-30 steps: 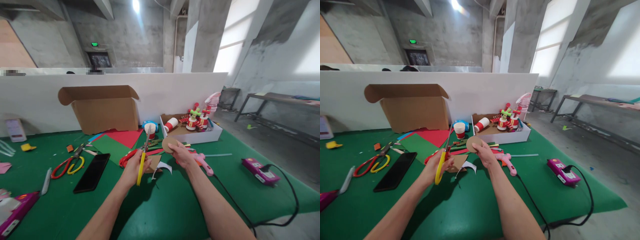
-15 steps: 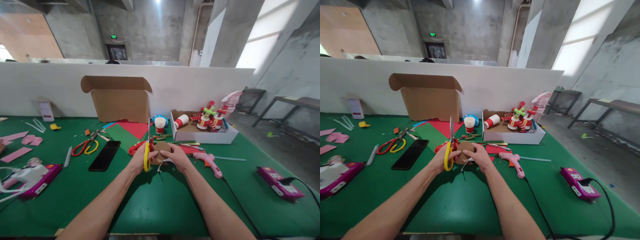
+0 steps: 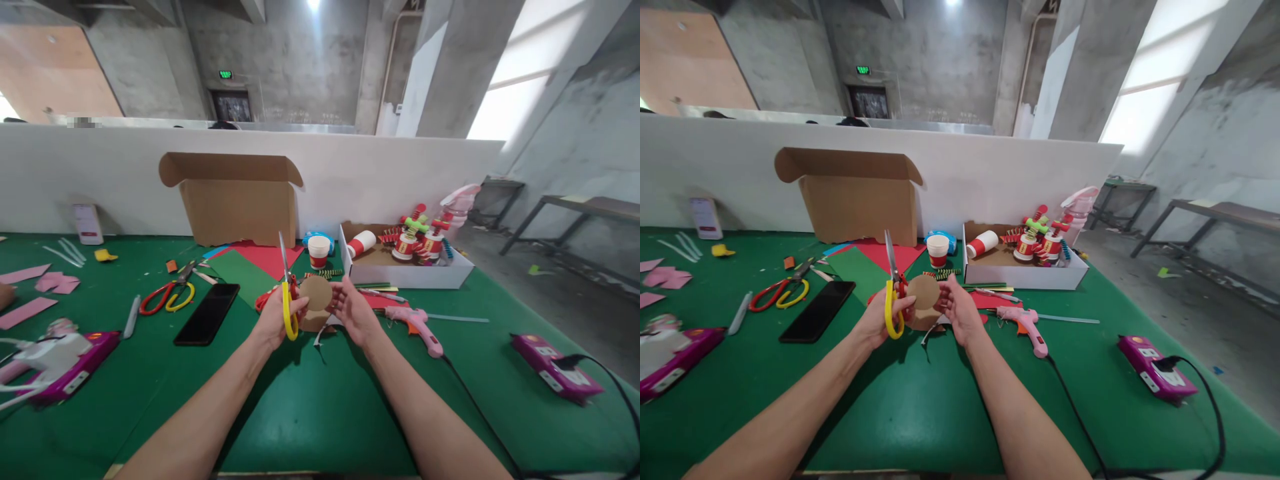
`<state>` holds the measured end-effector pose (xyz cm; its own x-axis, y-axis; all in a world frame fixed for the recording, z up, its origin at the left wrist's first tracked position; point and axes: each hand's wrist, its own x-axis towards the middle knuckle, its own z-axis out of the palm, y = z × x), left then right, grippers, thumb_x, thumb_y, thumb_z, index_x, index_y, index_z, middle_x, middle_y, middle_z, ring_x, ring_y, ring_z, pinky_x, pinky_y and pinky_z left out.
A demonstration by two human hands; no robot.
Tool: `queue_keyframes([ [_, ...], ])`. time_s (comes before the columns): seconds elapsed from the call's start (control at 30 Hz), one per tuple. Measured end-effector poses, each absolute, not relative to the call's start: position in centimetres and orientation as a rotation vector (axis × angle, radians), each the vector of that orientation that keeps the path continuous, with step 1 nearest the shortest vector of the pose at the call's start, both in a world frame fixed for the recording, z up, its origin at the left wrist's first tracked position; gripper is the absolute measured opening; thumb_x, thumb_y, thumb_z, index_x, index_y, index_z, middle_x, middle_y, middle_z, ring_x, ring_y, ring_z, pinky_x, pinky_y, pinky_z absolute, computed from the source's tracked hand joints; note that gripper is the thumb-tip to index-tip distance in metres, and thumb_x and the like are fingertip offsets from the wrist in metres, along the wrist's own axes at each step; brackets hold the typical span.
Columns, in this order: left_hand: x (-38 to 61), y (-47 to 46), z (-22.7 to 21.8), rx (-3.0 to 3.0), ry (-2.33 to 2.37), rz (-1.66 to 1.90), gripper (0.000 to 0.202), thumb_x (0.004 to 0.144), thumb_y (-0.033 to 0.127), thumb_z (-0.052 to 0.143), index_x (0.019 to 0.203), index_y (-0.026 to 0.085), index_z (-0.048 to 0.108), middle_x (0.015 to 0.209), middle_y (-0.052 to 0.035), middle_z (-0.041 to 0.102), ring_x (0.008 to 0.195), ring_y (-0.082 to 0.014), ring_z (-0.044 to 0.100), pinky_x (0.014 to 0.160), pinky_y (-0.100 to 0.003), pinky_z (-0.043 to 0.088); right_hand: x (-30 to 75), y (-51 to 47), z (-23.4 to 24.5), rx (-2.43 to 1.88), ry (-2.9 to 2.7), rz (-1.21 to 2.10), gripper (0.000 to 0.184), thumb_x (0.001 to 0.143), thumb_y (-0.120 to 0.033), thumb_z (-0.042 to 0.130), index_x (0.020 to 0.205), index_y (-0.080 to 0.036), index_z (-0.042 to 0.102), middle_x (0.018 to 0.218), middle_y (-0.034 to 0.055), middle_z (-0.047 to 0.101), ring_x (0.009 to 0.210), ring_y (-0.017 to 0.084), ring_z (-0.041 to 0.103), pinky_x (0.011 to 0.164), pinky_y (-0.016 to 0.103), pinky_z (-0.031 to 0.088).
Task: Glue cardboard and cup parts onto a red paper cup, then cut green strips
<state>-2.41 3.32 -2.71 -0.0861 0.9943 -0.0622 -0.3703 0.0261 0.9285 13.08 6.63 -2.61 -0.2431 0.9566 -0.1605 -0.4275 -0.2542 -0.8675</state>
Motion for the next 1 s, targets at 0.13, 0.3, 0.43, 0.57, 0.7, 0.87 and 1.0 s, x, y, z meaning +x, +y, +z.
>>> queue_keyframes([
  [0.13,-2.0,3.1,-2.7,0.980,1.029,1.337,0.050,0.053,0.034,0.085,0.078,0.019,0.044,0.061,0.0079,0.053,0.050,-0.0075,0.053,0.051,-0.021,0.043,11.5,5.2,-3.0,-0.863,-0.907,1.699,0.051,0.048,-0.043,0.090,0.089,-0.019,0.071,0.082,0.0013,0.074,0.069,0.015,0.065,0.063,0.027,0.052],
  [0.3,-1.6,2.7,-2.2,1.200,1.126,1.214,0.049,0.061,0.048,0.079,0.077,0.020,0.042,0.062,0.0085,0.050,0.050,-0.0068,0.049,0.052,-0.022,0.044,12.4,5.7,-2.2,-0.845,-0.730,1.578,0.044,0.043,-0.034,0.092,0.077,-0.016,0.070,0.072,-0.0001,0.073,0.065,0.014,0.065,0.061,0.026,0.053],
  [0.43,-2.0,2.5,-2.3,1.411,1.423,1.059,0.048,0.063,0.052,0.074,0.072,0.022,0.038,0.056,0.0107,0.042,0.044,-0.0070,0.041,0.044,-0.021,0.035,14.1,6.7,-1.3,-0.831,-0.676,1.439,0.040,0.043,-0.026,0.092,0.076,-0.017,0.069,0.070,-0.0023,0.072,0.064,0.012,0.065,0.061,0.022,0.053],
  [0.57,-2.3,2.1,-2.6,1.733,1.644,0.943,0.030,0.079,0.040,0.060,0.074,0.023,0.036,0.059,0.0079,0.044,0.049,-0.0103,0.046,0.050,-0.022,0.035,15.0,7.1,-1.0,-0.808,-0.686,1.396,0.041,0.044,-0.023,0.091,0.078,-0.016,0.069,0.072,-0.0018,0.073,0.065,0.011,0.065,0.063,0.021,0.053],
  [0.7,-2.2,1.4,-1.9,1.956,1.781,0.703,0.011,0.093,0.033,0.042,0.092,0.022,0.041,0.069,0.0010,0.058,0.061,-0.0165,0.059,0.057,-0.026,0.036,15.2,7.1,-0.9,-0.819,-0.659,1.393,0.040,0.044,-0.023,0.091,0.076,-0.015,0.070,0.072,-0.0003,0.073,0.066,0.013,0.066,0.063,0.022,0.054],
  [0.87,-1.9,0.8,-0.3,2.075,1.935,0.327,0.020,0.099,0.034,0.032,0.108,0.019,0.041,0.083,-0.0083,0.068,0.077,-0.0260,0.069,0.063,-0.031,0.041,15.0,7.1,-0.8,-0.776,-0.606,1.442,0.041,0.041,-0.023,0.092,0.075,-0.016,0.070,0.073,-0.0012,0.073,0.066,0.012,0.066,0.063,0.022,0.055],
  [1.0,-1.3,0.3,0.3,2.149,1.962,0.132,0.029,0.100,0.038,0.027,0.112,0.017,0.043,0.095,-0.0137,0.071,0.089,-0.0309,0.070,0.071,-0.036,0.046,15.0,7.2,-1.1,-0.757,-0.606,1.462,0.040,0.043,-0.023,0.093,0.075,-0.017,0.069,0.073,-0.0013,0.073,0.065,0.011,0.066,0.061,0.020,0.054],
])
